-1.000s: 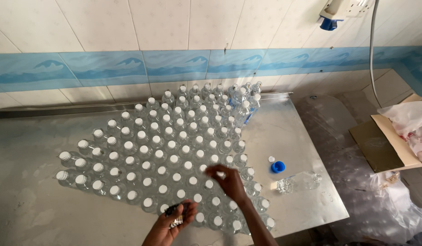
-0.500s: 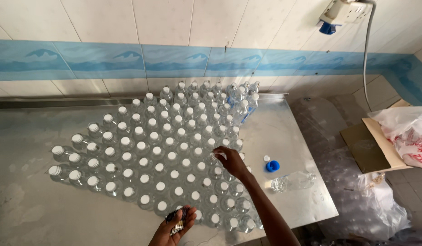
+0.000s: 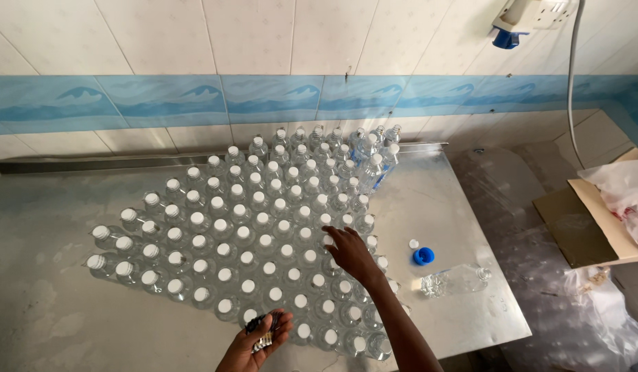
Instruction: The person picks up white caps from their left hand and places them one by one onto the tops of clear plastic bottles arranged in a triangular pattern on a metal table.
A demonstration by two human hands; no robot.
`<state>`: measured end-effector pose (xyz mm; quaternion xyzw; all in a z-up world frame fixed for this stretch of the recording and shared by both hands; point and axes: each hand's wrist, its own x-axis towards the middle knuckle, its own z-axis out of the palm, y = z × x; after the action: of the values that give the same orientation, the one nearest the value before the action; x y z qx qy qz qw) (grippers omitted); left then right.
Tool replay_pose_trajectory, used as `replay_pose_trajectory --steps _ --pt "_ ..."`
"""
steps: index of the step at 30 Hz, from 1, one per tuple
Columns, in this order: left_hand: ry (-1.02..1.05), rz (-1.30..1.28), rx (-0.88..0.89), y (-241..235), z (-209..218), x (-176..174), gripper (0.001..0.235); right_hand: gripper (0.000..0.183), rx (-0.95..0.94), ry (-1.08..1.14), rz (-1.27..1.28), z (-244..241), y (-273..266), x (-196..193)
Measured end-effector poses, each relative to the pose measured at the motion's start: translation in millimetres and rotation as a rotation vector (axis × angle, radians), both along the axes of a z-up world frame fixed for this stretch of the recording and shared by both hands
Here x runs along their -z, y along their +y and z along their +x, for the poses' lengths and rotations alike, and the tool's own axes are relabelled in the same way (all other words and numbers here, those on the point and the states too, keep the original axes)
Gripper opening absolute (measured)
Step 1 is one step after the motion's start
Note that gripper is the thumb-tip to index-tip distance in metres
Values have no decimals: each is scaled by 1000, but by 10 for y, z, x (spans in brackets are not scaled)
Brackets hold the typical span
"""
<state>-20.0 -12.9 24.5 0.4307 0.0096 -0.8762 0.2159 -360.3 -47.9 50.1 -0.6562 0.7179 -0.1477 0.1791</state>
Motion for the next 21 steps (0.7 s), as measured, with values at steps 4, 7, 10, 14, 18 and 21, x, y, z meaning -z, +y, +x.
replay_pose_trajectory --steps 4,7,10,14,18,21 --pt "-5 -13 -30 59 40 69 53 45 -52 131 -29 68 -35 -80" --pt "163 154 -63 169 3 716 46 49 -44 201 -53 105 43 -119" --pt "38 151 -75 219 4 858 48 37 -77 42 -224 355 209 -317" --pt "50 -29 -50 172 -43 355 54 39 -151 -406 -6 915 507 -751" --pt "42 -65 45 129 -160 -100 58 26 -269 -618 -12 1121 745 -885" --pt "5 -85 98 85 -288 -204 63 19 -231 -696 -41 1050 788 -834"
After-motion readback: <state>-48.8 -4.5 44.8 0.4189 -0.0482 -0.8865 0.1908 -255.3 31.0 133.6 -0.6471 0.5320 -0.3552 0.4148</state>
